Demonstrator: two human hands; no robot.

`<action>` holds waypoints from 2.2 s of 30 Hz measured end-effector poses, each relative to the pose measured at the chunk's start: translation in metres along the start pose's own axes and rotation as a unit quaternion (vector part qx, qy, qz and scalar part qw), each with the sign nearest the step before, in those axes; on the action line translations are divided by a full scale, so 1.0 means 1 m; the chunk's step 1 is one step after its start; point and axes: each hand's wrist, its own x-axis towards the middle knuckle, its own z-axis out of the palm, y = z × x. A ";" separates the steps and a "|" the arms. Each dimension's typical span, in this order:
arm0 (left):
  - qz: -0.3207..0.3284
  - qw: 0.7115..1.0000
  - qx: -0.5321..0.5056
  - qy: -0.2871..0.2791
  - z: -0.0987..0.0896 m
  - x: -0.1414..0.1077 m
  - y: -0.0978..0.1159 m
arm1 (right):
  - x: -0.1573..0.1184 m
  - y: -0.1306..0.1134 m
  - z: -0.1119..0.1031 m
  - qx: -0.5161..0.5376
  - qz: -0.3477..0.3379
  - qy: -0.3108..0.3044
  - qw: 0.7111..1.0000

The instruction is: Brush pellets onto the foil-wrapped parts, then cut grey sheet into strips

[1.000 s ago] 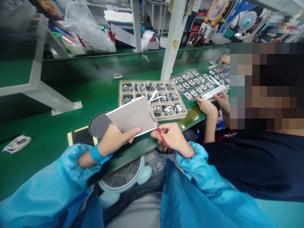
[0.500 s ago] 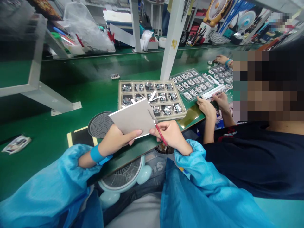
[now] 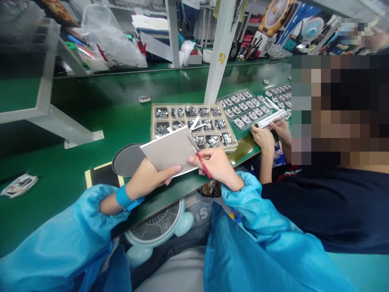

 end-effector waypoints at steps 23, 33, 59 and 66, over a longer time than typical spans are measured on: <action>-0.016 1.000 -0.016 0.011 -0.013 0.025 0.007 | 0.055 -0.023 -0.008 -0.064 -0.056 0.050 0.995; -0.027 1.000 -0.005 0.000 -0.012 0.021 0.007 | 0.054 -0.022 -0.014 -0.046 -0.068 0.003 0.997; -0.035 0.999 -0.040 -0.011 -0.010 0.019 -0.001 | 0.054 -0.033 -0.022 -0.054 -0.081 0.022 0.995; -0.021 0.997 0.041 0.069 -0.011 0.010 0.006 | 0.000 -0.032 -0.039 -0.130 -0.099 -0.004 0.987</action>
